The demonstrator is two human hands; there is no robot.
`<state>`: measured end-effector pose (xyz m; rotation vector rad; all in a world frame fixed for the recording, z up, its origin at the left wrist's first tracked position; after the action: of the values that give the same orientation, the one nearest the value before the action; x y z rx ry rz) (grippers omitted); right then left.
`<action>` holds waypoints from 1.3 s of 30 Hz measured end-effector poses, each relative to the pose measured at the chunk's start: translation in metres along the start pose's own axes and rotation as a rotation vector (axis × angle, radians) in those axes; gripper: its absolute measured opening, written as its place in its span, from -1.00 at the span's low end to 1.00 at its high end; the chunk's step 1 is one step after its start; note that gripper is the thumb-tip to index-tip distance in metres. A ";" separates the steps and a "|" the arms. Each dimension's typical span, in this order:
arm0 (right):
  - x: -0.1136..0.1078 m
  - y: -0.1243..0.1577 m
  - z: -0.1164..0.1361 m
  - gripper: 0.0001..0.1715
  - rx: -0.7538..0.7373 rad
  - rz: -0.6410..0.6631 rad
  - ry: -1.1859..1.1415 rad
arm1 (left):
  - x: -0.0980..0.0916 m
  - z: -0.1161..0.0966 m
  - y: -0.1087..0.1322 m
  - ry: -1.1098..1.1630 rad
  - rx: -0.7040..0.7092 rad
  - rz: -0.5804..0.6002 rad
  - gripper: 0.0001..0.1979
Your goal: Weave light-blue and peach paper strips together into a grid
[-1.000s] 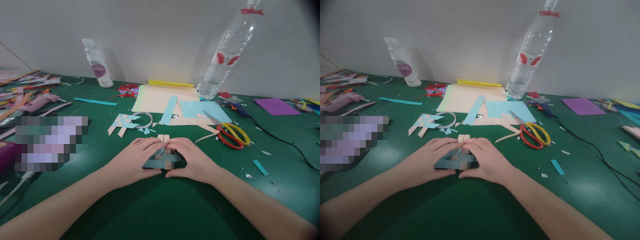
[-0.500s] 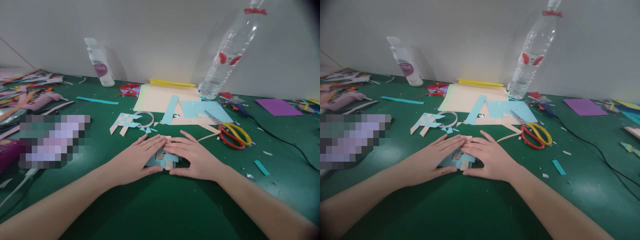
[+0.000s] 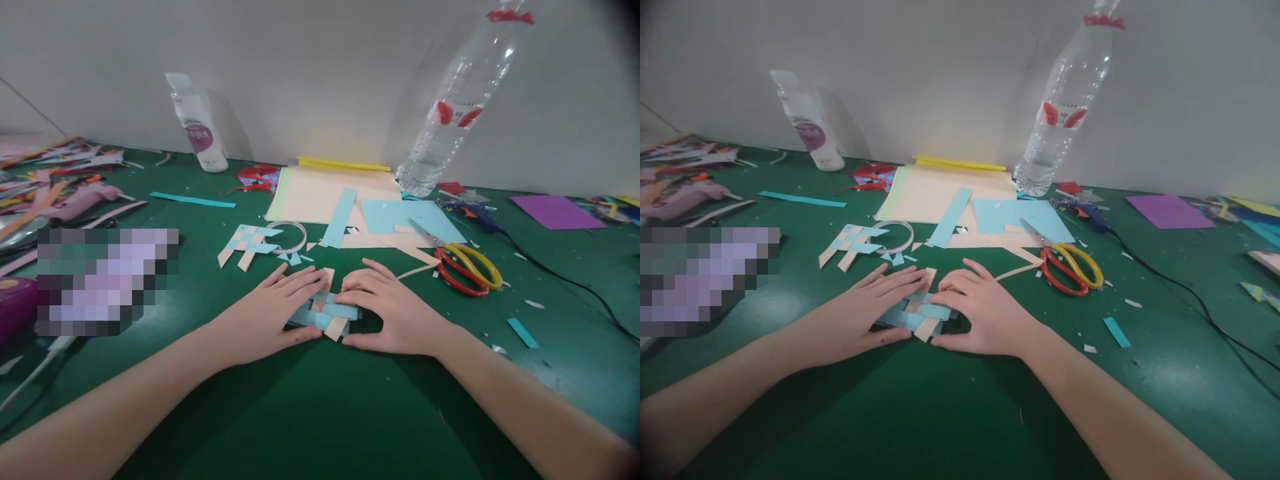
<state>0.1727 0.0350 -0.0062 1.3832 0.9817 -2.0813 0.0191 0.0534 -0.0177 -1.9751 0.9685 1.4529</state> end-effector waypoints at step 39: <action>-0.006 0.002 0.000 -0.77 -0.120 -0.077 -0.159 | -0.020 -0.008 -0.003 -0.014 0.086 -0.114 -0.52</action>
<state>0.1765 0.0335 -0.0016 1.1180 1.0884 -2.1140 0.0230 0.0546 0.0034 -1.9234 0.8818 1.3390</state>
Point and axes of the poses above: each hand's wrist, its own y-axis away from the middle knuckle, its own x-axis out of the palm, z = x × y, the point moved 6 cm from there along -y, towards the middle knuckle, and after that the axes turned 4 degrees about y, right-handed, at the moved point
